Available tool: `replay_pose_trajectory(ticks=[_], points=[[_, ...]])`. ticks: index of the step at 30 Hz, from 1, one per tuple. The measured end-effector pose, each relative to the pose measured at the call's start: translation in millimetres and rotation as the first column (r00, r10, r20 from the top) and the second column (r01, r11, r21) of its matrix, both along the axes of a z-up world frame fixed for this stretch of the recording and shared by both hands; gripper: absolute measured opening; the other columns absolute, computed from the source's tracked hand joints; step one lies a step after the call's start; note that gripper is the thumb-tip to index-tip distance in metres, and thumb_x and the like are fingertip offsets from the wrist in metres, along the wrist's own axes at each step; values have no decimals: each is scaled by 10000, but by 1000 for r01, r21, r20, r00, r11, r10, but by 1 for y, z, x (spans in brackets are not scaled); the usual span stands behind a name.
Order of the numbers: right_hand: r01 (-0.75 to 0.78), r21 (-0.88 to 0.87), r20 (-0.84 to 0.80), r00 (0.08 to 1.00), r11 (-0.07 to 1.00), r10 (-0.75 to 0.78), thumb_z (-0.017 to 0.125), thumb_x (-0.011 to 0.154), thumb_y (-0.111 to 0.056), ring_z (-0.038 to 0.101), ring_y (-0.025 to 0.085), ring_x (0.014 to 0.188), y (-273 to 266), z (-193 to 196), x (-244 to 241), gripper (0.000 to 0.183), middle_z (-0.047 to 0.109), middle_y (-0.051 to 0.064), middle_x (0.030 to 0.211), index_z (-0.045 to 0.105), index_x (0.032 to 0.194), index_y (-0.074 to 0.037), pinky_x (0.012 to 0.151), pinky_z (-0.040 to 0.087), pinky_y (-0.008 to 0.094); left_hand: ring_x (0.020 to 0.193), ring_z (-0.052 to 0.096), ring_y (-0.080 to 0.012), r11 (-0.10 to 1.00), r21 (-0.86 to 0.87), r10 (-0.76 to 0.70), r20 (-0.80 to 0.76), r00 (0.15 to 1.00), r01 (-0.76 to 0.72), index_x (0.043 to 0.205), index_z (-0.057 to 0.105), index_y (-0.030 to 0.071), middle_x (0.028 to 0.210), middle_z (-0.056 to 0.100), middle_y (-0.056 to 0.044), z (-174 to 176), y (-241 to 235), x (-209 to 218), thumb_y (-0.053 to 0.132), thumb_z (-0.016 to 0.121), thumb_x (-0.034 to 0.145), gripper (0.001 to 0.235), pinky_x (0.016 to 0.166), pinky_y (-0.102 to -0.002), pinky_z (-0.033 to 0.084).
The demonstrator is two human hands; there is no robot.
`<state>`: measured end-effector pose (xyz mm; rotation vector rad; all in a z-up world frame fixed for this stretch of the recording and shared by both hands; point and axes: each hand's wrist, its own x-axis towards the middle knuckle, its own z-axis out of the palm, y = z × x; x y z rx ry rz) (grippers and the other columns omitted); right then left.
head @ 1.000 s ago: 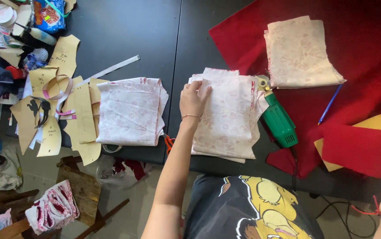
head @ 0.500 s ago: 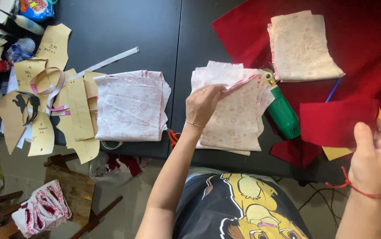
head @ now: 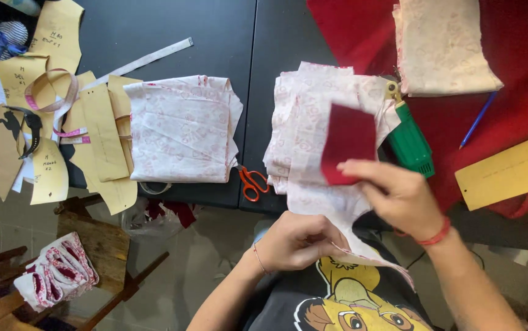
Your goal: Sorting and stacking fabric cutouts and paper patterns on a work table
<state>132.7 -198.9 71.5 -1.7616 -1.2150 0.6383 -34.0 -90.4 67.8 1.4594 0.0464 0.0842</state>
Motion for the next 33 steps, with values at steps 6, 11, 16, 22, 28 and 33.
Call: replay_pose_trajectory(ticks=[6,11,16,22,28,33], points=[[306,-313,-465,776,899,-426,475,818,-359,584,206,954,-45,-53,-6,375,641,124,986,646,959,-56,878,421,367,414,450,-146,884,218,404,86,911,-413,821,601,191,455,396,16,-5,22,53,112,645,715,139,442,-242,398],[383,-465,-622,500,798,-603,314,878,-501,533,297,924,-67,-100,-1,559,542,173,999,524,1055,-14,773,432,531,919,541,-223,530,615,544,281,790,-584,1038,496,195,1016,515,-25,-26,42,84,57,634,731,364,806,-324,452],[400,-618,-313,664,677,-679,758,678,-239,534,159,706,-70,-140,-12,324,548,60,751,574,862,-45,625,479,295,1245,388,-234,484,871,38,78,996,-87,1135,491,213,1337,361,-28,-93,5,50,204,774,584,619,1048,-549,187],[382,-458,-463,668,803,-582,660,761,-123,424,54,431,-44,-81,-7,170,491,-6,499,515,725,-43,420,329,149,1295,299,-179,231,949,-45,229,972,-213,1256,397,220,1394,297,-33,-113,13,43,240,683,682,641,1075,-415,150],[489,-436,-749,268,755,-606,612,767,-134,501,64,587,-31,-66,6,179,520,1,732,450,842,-148,441,426,186,1106,521,-201,612,791,-62,25,998,19,1156,417,173,1180,531,0,-74,33,57,307,460,859,329,944,-433,390],[587,-348,-746,299,731,-595,584,802,-128,541,125,829,-11,-56,0,181,517,49,854,406,803,-160,625,504,239,859,598,-294,674,726,20,-201,979,135,1166,369,271,1088,595,-15,-83,45,57,179,506,752,446,638,-391,434]])
